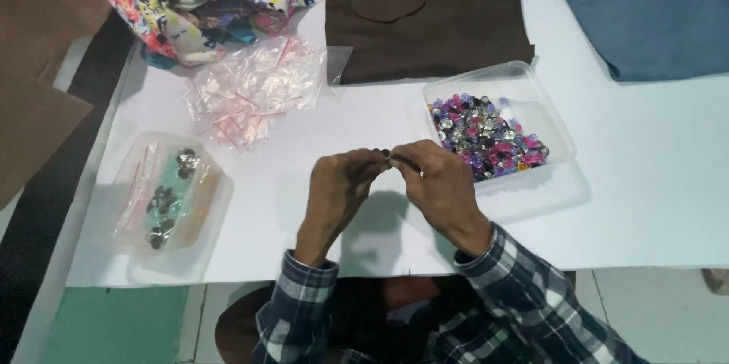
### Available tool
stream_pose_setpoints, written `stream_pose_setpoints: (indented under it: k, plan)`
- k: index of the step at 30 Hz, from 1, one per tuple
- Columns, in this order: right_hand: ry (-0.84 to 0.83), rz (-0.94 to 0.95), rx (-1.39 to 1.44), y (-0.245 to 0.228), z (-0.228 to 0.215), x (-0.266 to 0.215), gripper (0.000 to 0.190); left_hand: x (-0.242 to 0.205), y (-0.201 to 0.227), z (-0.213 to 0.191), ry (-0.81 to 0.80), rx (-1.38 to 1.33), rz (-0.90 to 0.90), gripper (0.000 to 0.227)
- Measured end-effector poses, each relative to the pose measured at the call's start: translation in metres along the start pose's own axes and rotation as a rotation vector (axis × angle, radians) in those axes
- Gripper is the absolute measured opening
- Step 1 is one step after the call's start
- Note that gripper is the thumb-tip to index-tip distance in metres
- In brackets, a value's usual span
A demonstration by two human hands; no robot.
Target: The person picks small dark buttons from a plastic container and places them into small clear plastic bags. They then seal the bags and place them into a larger container. The task is repeated multiple times.
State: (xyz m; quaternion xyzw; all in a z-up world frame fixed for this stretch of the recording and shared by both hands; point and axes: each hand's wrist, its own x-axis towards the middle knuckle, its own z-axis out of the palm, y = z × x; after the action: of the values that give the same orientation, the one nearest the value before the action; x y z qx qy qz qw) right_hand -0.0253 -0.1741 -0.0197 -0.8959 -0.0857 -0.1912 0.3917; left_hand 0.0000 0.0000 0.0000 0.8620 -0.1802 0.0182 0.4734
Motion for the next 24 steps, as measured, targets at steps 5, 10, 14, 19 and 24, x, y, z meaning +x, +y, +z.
stream_pose_setpoints:
  k: [5,10,14,19,24]
  plan:
    - [-0.024,-0.039,-0.292,-0.004,0.024,-0.004,0.008,0.000,-0.070,0.026,0.071,0.067,-0.062,0.014]
    - [-0.201,0.055,-0.332,0.017,0.044,0.002,0.010,0.007,-0.078,0.034,0.081,0.065,-0.154,0.011]
    - [-0.149,-0.012,-0.334,0.029,0.048,0.004,0.018,0.009,-0.073,0.032,0.137,0.109,-0.084,0.018]
    - [-0.073,-0.119,-0.211,-0.001,-0.010,-0.007,0.020,0.001,-0.044,0.028,0.212,0.035,-0.037,0.028]
    - [0.039,-0.167,-0.226,0.014,-0.098,0.011,0.015,0.017,0.004,0.040,0.399,-0.104,0.308,0.011]
